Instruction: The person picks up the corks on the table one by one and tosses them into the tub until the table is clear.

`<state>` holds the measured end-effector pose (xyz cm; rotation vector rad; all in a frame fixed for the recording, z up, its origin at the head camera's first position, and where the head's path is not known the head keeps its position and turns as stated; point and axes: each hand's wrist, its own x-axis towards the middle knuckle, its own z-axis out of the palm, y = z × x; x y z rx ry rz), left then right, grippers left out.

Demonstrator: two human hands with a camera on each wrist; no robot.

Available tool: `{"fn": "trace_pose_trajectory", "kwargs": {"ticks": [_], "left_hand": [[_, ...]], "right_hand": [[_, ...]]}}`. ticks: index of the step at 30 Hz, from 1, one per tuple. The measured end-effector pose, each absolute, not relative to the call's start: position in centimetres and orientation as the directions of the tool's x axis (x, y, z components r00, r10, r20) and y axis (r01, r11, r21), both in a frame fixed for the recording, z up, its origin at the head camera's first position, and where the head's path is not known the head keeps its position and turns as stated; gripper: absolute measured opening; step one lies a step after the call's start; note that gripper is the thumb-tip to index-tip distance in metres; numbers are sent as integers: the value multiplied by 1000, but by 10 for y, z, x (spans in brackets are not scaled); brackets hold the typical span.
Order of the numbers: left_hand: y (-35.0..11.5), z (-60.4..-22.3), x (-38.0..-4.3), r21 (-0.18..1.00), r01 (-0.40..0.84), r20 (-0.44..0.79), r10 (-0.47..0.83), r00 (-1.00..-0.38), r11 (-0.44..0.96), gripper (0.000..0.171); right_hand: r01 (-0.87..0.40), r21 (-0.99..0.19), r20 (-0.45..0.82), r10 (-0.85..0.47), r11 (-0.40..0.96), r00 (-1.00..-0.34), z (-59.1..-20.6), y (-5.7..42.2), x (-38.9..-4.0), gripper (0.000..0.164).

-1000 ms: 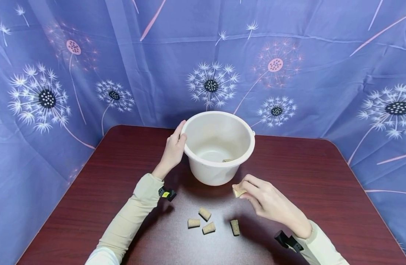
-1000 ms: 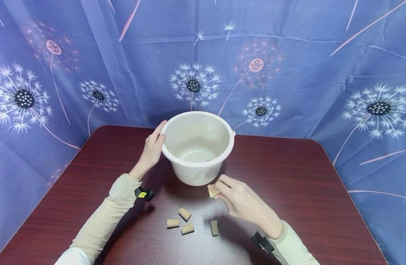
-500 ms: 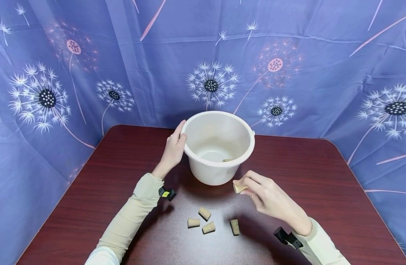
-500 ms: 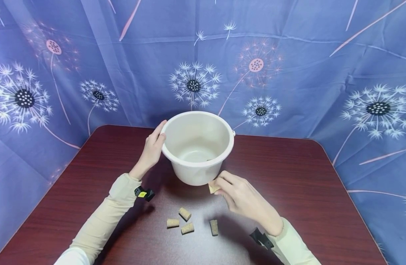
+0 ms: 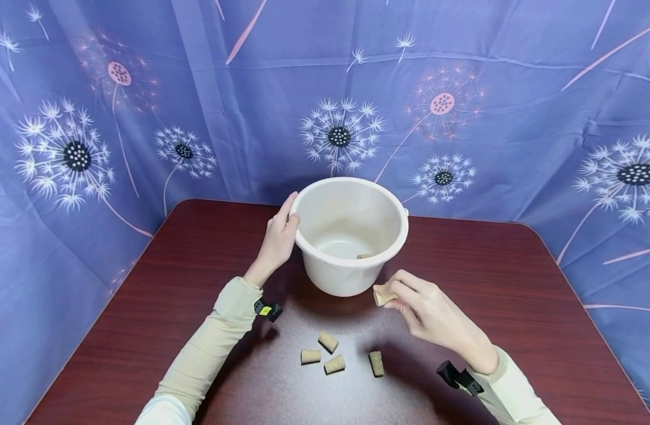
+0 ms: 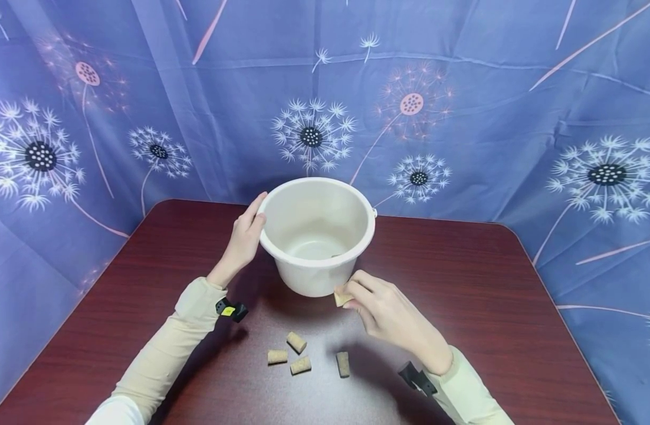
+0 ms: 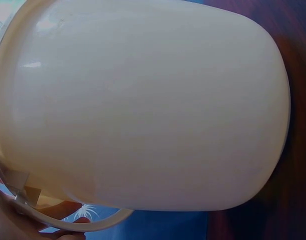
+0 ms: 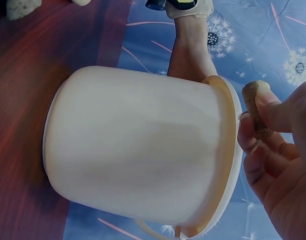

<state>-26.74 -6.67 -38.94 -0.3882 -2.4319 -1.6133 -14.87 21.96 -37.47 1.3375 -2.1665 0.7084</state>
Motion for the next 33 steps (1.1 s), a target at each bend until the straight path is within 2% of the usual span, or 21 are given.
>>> {"fn": "trace_pose_trajectory", "kwargs": {"ticks": [6,13,21,25,33], "left_hand": [[-66,-388,-266,869,320,304,105,-947,377,55],[-66,-388,-266,868,321,306,103,-947,378,55],[-67,-388,-266,868,319,305,98,-947,381,55],[-66,-388,-266,867,322,308,100,-946,381,55],[-66,-388,-267,866,326,309,105,-945,379,55]], "right_hand": [[-910,-163,658,-646,380,-387,-375,220,-149,24],[-896,-173,638,-647,408,-418,-373,222,-150,29],[-901,-162,647,-646,403,-405,-372,222,-151,29],[-912,-154,674,-635,379,-378,-369,220,-151,26],[-905,-155,671,-629,397,-391,-364,219,-150,27]]}}
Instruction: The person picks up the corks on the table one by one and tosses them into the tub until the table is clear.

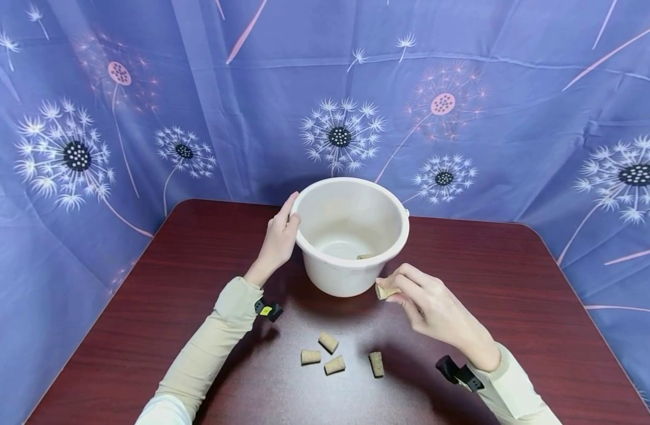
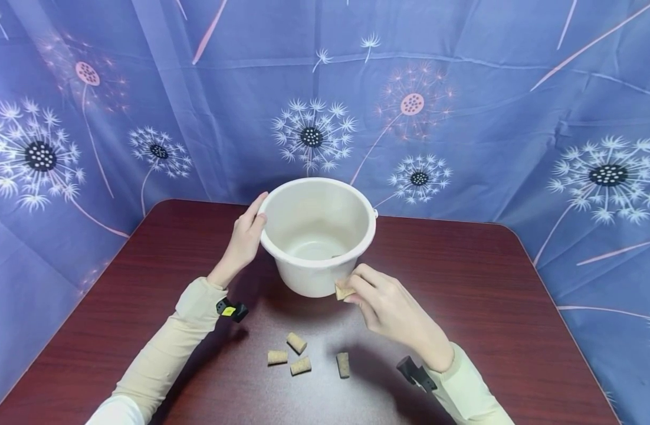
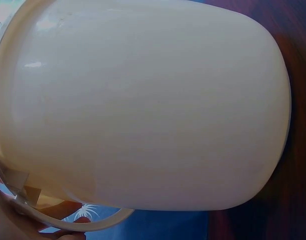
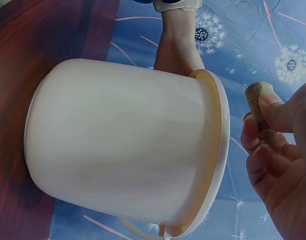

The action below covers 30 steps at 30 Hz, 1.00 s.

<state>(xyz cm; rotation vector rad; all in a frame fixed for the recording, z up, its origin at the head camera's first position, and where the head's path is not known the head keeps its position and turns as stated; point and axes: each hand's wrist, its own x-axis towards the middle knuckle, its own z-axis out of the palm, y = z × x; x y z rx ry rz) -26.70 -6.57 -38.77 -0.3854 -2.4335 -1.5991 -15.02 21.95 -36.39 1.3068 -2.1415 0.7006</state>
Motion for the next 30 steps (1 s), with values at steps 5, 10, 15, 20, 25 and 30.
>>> {"fn": "trace_pose_trajectory", "kwargs": {"ticks": [5,10,15,20,25,30], "left_hand": [[-66,-388,-266,866,326,310,104,-945,379,55],[-66,-388,-267,863,329,313,107,-944,382,55],[-65,-387,-267,860,335,320,104,-942,386,56],[-65,-386,-266,861,329,314,103,-944,388,56],[-66,-386,-266,865,326,308,110,-945,381,56],[-66,-387,-266,865,327,310,109,-945,380,55]], "right_hand": [[-914,-130,708,-609,385,-358,-363,218,-152,26],[-919,-122,736,-587,376,-338,-362,217,-155,26],[-918,-123,744,-577,377,-337,-361,216,-156,27],[-917,-123,754,-565,380,-336,-359,215,-157,27],[-917,-122,769,-548,380,-330,-357,214,-158,26],[-914,-130,776,-534,385,-335,-356,213,-160,25]]}}
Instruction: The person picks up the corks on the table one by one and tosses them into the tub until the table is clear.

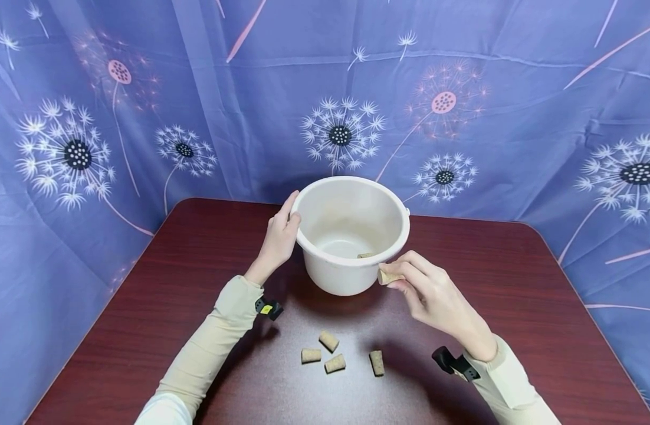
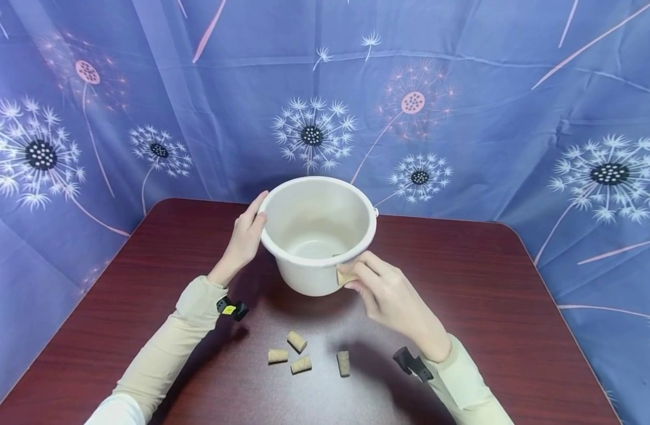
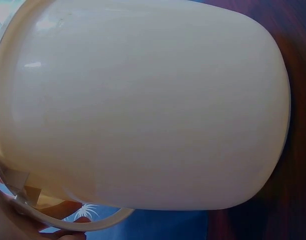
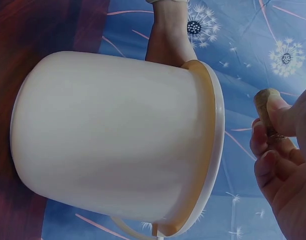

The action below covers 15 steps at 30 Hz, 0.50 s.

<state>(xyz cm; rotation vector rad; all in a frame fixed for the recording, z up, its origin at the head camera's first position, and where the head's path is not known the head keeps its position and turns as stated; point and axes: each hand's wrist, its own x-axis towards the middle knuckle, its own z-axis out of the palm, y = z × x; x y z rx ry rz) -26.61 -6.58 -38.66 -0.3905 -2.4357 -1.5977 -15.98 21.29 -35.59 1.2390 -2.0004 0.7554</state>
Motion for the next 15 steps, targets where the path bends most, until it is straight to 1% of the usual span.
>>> {"fn": "trace_pose_trajectory", "kwargs": {"ticks": [9,15], "left_hand": [[-66,-388,-267,867,323,304,111,-946,379,55],[-66,-388,-267,862,328,310,110,-944,388,55]], "right_hand": [[-907,-127,775,-531,401,-343,-355,213,-162,26],[-907,-113,788,-519,406,-331,-353,212,-164,25]]}}
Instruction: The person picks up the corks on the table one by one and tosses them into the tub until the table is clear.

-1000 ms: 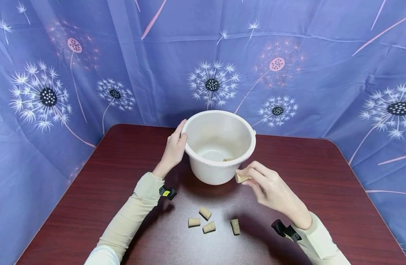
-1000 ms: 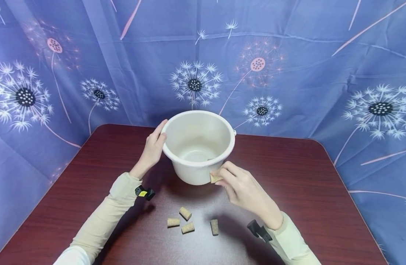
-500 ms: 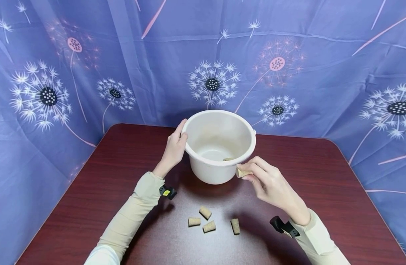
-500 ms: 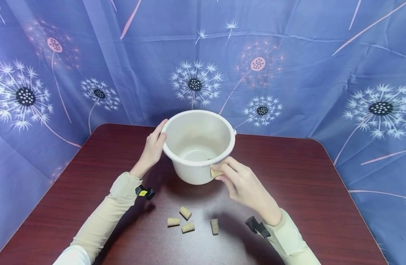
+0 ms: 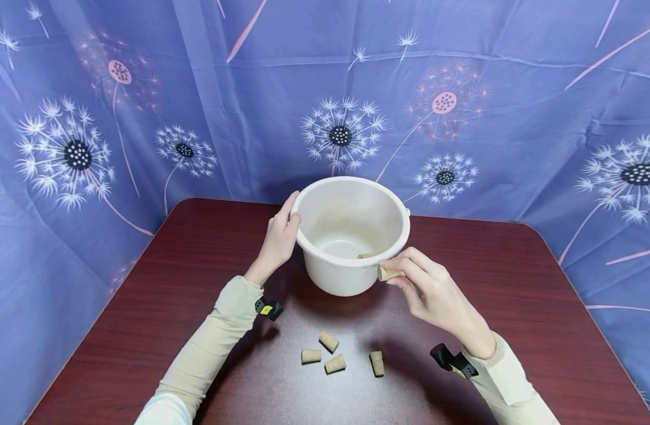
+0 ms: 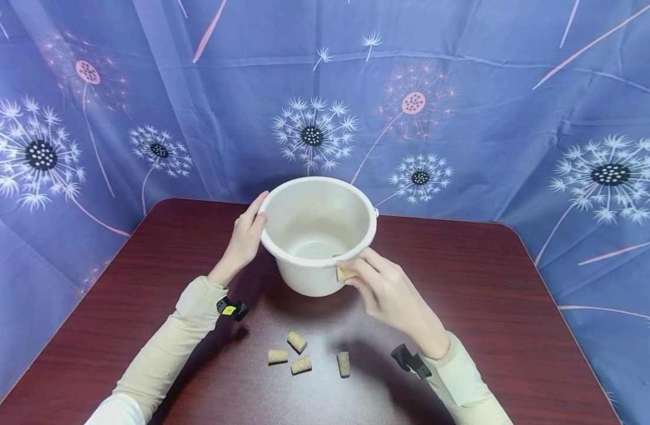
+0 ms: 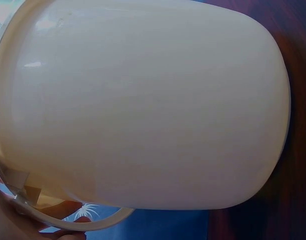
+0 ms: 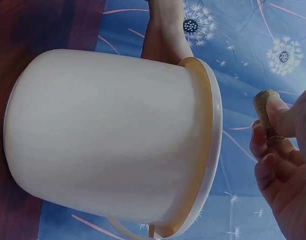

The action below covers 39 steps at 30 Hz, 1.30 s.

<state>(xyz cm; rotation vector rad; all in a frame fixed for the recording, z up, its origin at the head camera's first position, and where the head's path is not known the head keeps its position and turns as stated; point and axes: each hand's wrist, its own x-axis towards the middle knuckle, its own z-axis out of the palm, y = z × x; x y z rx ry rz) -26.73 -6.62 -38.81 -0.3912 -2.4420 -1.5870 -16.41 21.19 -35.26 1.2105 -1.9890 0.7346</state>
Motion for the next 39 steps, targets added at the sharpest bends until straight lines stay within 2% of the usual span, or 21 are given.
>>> {"fn": "trace_pose_trajectory", "kwargs": {"ticks": [23,39], "left_hand": [[-66,-389,-268,860,338,321,110,-941,383,56],[-66,-387,-268,861,334,316,111,-942,383,56]], "right_hand": [[-887,-109,798,-492,448,-347,-348,210,-171,27],[-874,-149,809,-452,462,-377,-345,205,-175,29]]}}
